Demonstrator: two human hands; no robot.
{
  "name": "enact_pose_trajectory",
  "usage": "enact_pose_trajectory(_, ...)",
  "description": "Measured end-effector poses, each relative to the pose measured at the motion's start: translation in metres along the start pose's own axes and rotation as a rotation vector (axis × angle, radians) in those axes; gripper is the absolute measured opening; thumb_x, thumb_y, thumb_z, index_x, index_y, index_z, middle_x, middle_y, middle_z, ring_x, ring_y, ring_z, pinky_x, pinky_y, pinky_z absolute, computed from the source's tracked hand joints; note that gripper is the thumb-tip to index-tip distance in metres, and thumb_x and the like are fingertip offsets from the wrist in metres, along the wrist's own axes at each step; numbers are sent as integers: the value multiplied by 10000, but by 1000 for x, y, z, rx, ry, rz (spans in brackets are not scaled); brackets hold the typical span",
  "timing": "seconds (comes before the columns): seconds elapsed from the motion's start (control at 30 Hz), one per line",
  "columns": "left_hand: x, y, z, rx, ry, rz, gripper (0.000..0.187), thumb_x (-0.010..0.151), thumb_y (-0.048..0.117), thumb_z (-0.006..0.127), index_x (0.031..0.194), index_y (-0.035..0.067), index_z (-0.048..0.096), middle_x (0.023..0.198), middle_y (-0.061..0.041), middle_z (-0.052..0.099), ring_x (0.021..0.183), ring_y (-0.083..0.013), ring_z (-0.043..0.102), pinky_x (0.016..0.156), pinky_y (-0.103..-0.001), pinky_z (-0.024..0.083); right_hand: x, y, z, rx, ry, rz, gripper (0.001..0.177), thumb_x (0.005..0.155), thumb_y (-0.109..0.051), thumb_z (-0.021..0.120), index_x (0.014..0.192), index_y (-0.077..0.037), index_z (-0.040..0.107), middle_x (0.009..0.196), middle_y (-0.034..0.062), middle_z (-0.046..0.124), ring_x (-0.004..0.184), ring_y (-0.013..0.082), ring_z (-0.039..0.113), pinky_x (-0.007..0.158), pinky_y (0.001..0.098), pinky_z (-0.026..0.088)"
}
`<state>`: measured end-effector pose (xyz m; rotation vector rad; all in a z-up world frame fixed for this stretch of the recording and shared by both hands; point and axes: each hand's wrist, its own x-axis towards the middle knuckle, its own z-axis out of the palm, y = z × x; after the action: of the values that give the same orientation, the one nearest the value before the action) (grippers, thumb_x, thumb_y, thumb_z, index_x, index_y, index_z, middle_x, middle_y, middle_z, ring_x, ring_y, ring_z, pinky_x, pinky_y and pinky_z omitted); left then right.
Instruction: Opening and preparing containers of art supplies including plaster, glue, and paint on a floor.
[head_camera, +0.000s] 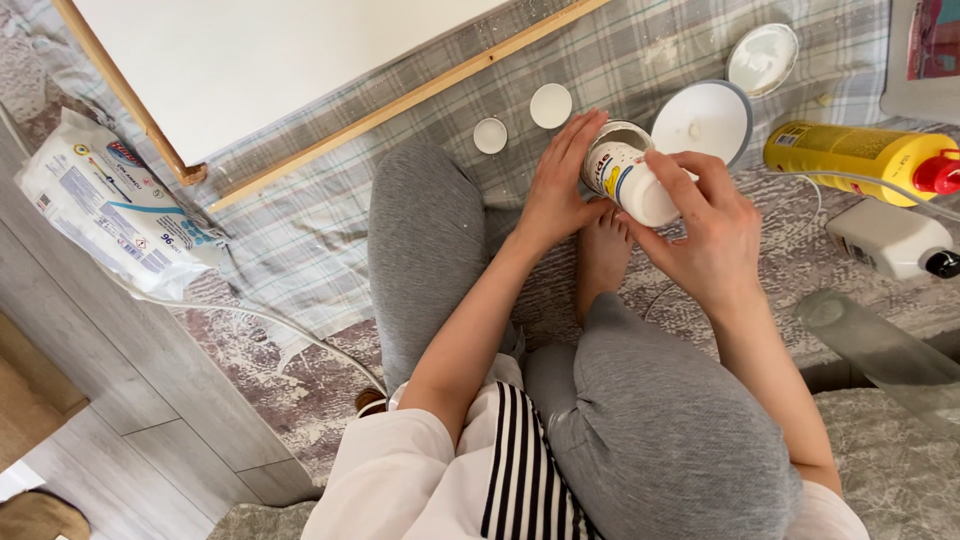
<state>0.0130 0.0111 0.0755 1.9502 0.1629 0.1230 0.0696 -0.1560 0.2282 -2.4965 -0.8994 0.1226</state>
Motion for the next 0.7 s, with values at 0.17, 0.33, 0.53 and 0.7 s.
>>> enact_pose_trajectory(0.17,1,0,0,-22,5,10,1142,586,197,975,1561,168,381,1614,-95,422,1539,-347,367,1280,-499,328,-2,2,-1,7,-15,0,607,860,-225,916,1400,-100,669,1283,80,637,969,232,718,766,357,581)
enact_pose_trajectory(0.33,1,0,1,-19,2,6,1149,584,225,997,1552,165,381,1607,-106,416,1531,-360,358,1258,-506,325,-2,1,-1,-13,-10,2,604,860,-235,919,1395,-103,669,1280,72,636,963,231,720,749,361,575)
enact_pose_trajectory(0.53,0,1,1,-14,-12,7,1090,624,181,958,1554,167,390,1624,-104,407,1533,-358,374,1267,-502,341,-1,0,-3,-18,-25,15,610,840,-241,925,1380,-108,675,1251,72,634,922,228,703,729,361,569)
enact_pose_trajectory(0.7,-1,-1,3,2,4,15,1102,599,145,939,1556,173,393,1623,-99,412,1532,-357,380,1269,-503,357,2,-1,-5,-4,-26,-9,616,841,-232,921,1392,-110,676,1251,74,628,910,218,700,739,355,573)
